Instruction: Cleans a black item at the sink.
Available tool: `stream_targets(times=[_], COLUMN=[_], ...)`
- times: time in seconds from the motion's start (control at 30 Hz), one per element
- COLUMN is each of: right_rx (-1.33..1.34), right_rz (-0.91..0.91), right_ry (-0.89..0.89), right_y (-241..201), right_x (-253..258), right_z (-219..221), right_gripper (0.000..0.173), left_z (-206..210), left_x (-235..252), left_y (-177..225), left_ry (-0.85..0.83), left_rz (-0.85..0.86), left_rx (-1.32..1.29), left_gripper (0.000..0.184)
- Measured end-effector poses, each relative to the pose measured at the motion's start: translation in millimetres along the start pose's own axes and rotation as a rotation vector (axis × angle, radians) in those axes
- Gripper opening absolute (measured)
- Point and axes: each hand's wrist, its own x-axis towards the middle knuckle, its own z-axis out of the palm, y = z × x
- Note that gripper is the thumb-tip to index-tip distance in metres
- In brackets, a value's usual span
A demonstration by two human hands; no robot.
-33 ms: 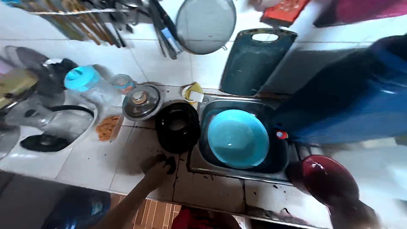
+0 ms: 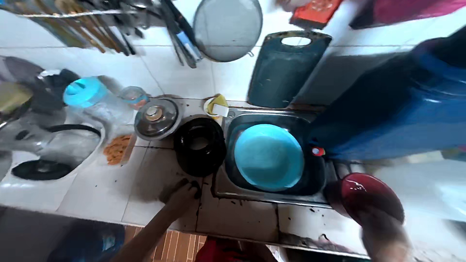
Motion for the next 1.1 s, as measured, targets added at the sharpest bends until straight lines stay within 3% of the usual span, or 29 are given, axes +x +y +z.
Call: stream_targets(times=[0.1,0.17,0.23,0.3,0.37,0.47,0.53,0.67,0.73,0.83,0.93,1.03,1.1], right_rx=[0.228,0.380,0.523,0.646,0.608,0.294,0.011,-0.321,-0.372,-0.466,-0.349,-0.065,0.211], right_rz=[-0.223,-0.202,-0.140,-0.037,0.023,0.015,0.041,0.020,0.006,0.005,0.011,0.154,0.270], right_ry=[-0.289,-0.636,-0.761,-0.650,-0.585,-0.463,-0.438,-0.656,-0.786,-0.996,-1.136,-0.898,-0.725], right_y=[-17,-49,-71,-83,-82,-70,-60,-44,-35,-48,-56,-44,-33], right_x=[1,3,8,27,66,127,153,160,141,116,120,131,135], right_z=[74,118,152,165,166,162,171,224,253,254,239,240,242], right_gripper=[0.027,0.042,0.047,0.036,0.035,0.037,0.041,0.059,0.067,0.053,0.039,0.047,0.049], left_z=[-24,-30,-28,-35,-54,-72,-61,11,44,61,65,54,30], left_x=[10,22,48,80,113,168,203,267,280,274,265,254,251], left_y=[65,106,140,167,180,179,178,170,168,177,186,204,217], left_ry=[0.089,0.189,0.337,0.385,0.281,0.141,0.071,-0.030,-0.158,-0.298,-0.411,-0.494,-0.496], left_rz=[0.160,0.353,0.554,0.577,0.367,0.054,-0.036,0.244,0.282,0.246,0.193,0.167,0.227], left_rx=[-0.216,-0.340,-0.439,-0.516,-0.539,-0.396,-0.163,0.148,0.187,0.249,0.295,0.141,-0.131], left_gripper=[0.033,0.029,0.024,0.028,0.039,0.058,0.067,0.069,0.073,0.067,0.071,0.053,0.042])
